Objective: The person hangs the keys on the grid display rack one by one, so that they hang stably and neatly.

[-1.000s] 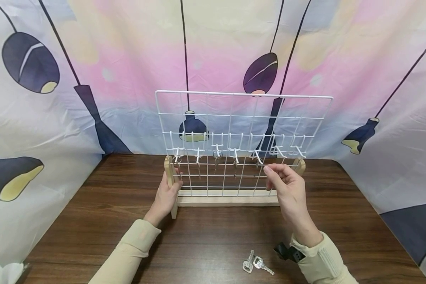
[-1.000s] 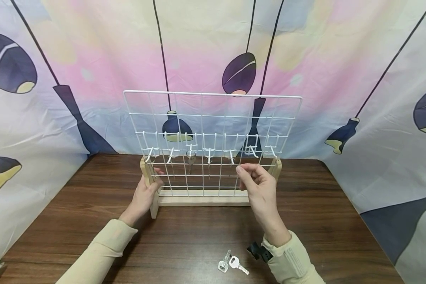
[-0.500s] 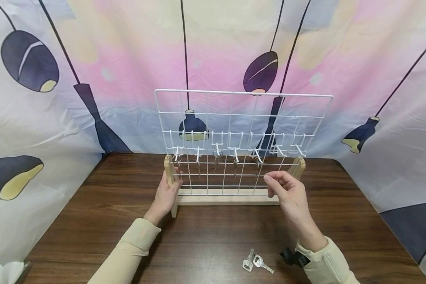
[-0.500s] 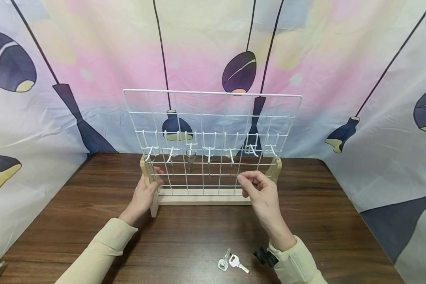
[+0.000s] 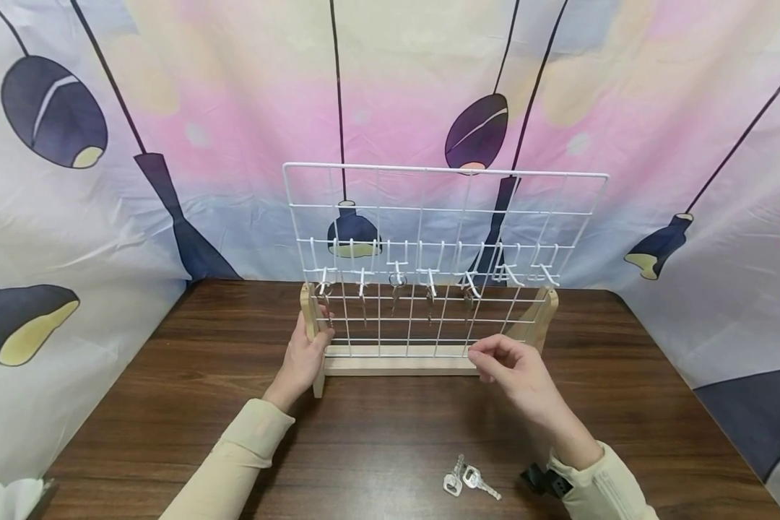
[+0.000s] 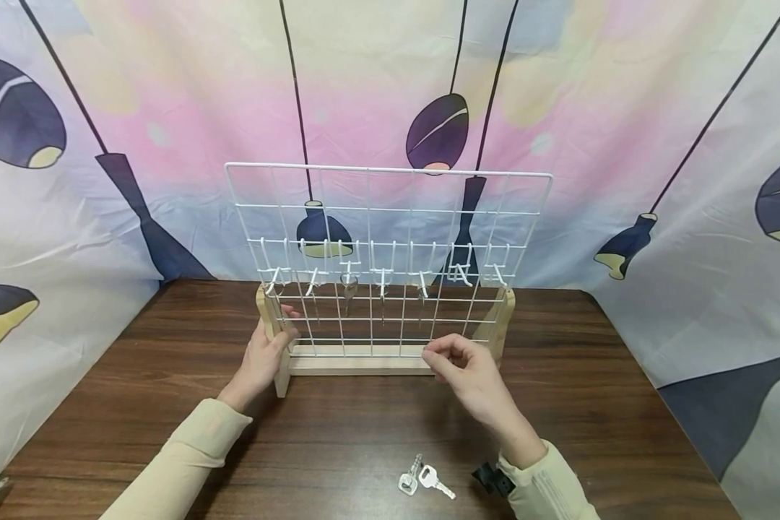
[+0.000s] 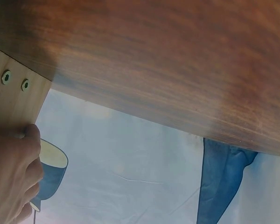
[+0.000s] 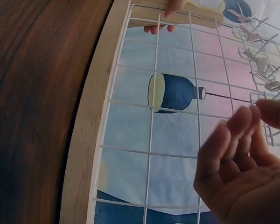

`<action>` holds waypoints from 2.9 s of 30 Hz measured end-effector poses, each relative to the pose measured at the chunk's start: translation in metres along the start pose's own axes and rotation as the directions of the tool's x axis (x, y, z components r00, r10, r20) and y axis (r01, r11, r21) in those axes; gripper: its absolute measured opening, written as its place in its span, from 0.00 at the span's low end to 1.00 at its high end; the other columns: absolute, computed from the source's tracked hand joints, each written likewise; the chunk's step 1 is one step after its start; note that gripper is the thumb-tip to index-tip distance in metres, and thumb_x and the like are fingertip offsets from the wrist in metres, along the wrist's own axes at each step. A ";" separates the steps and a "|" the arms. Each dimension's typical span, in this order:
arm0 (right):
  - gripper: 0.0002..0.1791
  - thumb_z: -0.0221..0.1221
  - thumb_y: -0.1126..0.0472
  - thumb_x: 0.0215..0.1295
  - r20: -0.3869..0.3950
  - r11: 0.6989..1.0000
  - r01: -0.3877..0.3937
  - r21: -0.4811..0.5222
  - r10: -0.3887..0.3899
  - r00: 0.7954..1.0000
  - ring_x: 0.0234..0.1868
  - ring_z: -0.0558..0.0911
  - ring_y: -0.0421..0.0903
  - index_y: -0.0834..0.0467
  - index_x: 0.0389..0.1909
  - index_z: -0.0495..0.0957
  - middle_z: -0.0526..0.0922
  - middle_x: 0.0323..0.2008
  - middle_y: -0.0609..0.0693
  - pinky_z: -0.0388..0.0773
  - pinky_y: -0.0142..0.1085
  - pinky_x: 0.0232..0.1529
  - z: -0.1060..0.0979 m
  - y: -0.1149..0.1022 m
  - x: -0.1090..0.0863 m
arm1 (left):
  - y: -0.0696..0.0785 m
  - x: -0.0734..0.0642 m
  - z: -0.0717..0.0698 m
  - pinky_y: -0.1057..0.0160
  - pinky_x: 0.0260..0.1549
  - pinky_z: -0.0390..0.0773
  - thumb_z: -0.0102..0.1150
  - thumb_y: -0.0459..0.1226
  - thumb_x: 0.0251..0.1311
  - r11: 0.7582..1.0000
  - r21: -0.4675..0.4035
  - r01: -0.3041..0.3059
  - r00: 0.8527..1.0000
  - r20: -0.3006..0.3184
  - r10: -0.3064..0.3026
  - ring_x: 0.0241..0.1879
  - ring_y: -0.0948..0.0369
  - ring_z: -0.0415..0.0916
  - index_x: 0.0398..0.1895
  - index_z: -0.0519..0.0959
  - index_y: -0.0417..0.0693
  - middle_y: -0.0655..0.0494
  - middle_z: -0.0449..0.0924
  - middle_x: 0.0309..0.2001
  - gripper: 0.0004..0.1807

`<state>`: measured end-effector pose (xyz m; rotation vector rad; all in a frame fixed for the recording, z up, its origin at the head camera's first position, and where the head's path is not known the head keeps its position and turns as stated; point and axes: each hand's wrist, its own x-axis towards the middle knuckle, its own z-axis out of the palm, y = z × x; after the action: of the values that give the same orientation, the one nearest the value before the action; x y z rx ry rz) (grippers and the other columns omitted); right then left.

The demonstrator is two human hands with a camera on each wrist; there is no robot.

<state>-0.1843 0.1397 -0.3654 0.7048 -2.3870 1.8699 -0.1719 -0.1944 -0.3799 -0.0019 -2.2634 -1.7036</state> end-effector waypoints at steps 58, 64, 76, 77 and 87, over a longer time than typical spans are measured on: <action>0.15 0.71 0.43 0.48 0.589 0.820 0.172 -0.546 0.230 0.775 0.22 0.68 0.31 0.43 0.20 0.74 0.71 0.21 0.33 0.68 0.29 0.24 0.001 0.023 -0.038 | -0.025 0.009 0.000 0.47 0.59 0.64 0.47 0.27 0.66 1.000 -0.012 0.005 1.000 0.010 -0.005 0.61 0.41 0.66 0.60 0.61 0.40 0.37 0.70 0.59 0.20; 0.14 0.71 0.44 0.48 0.600 0.810 0.210 -0.548 0.205 0.773 0.23 0.68 0.30 0.42 0.18 0.75 0.70 0.23 0.31 0.68 0.28 0.24 0.000 0.022 -0.040 | -0.001 0.000 -0.001 0.47 0.58 0.65 0.46 0.25 0.65 1.000 0.010 -0.003 1.000 0.014 0.003 0.59 0.43 0.67 0.58 0.61 0.36 0.34 0.70 0.58 0.19; 0.12 0.70 0.54 0.51 0.604 0.787 0.249 -0.564 0.188 0.774 0.23 0.68 0.29 0.41 0.18 0.75 0.69 0.22 0.30 0.67 0.27 0.25 -0.001 0.020 -0.041 | 0.001 -0.001 -0.001 0.47 0.58 0.65 0.46 0.26 0.65 1.000 0.012 0.007 1.000 0.016 -0.008 0.59 0.43 0.67 0.58 0.61 0.37 0.34 0.69 0.58 0.19; 0.12 0.69 0.56 0.51 0.604 0.787 0.250 -0.564 0.187 0.775 0.23 0.68 0.29 0.41 0.19 0.75 0.69 0.22 0.30 0.67 0.27 0.26 -0.001 0.020 -0.041 | 0.001 -0.002 -0.001 0.47 0.58 0.65 0.46 0.26 0.65 1.000 0.015 0.009 1.000 0.016 -0.010 0.59 0.44 0.67 0.58 0.61 0.37 0.34 0.69 0.58 0.19; 0.11 0.62 0.66 0.50 0.597 0.807 0.252 -0.534 0.149 0.788 0.26 0.69 0.30 0.44 0.22 0.76 0.70 0.24 0.32 0.69 0.28 0.27 -0.003 0.021 -0.039 | 0.003 -0.003 -0.001 0.47 0.59 0.64 0.46 0.26 0.66 1.000 0.007 0.020 1.000 0.016 -0.020 0.61 0.43 0.66 0.59 0.61 0.37 0.34 0.69 0.59 0.19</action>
<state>-0.1574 0.1593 -0.3951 1.4427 -3.0218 0.7851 -0.1687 -0.1945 -0.3778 0.0092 -2.2885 -1.7113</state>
